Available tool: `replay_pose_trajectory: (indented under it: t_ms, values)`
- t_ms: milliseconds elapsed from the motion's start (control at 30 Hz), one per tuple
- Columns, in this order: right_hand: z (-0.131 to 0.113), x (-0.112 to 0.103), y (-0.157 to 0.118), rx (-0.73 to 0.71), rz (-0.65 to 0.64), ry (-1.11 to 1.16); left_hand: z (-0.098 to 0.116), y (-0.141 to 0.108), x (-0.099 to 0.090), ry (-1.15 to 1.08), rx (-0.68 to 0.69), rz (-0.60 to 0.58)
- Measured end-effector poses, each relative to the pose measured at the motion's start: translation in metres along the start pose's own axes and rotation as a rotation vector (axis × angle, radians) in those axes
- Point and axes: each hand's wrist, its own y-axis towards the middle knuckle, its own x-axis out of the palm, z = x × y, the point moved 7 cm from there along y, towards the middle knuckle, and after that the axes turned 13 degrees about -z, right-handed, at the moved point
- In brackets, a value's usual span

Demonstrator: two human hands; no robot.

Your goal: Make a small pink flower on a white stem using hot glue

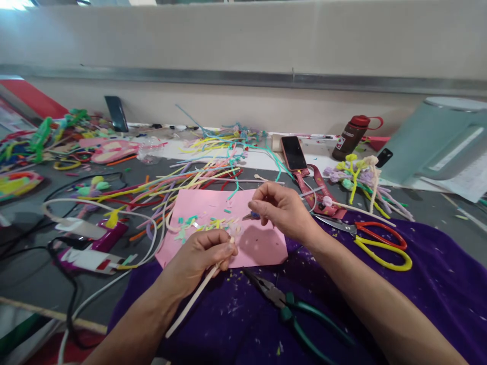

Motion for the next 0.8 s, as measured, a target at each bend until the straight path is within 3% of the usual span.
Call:
replay_pose_trajectory:
  t_ms: [267,433,500,667,800]
  values:
    - [0.004,0.013,0.001,0.101,-0.196,0.047,0.002,0.000,0.000,-0.062,0.015,0.008]
    - [0.016,0.043,0.002,0.204,-0.402,0.212,0.006,-0.001,-0.002,-0.113,0.078,0.059]
    - [0.020,0.053,0.003,0.206,-0.395,0.287,0.010,-0.002,-0.006,-0.130,0.132,0.138]
    - [0.032,0.063,0.003,0.229,-0.214,0.370,0.016,-0.006,-0.015,-0.107,0.248,0.279]
    - [0.035,0.077,-0.002,0.263,-0.283,0.477,0.015,-0.009,-0.021,-0.117,0.279,0.348]
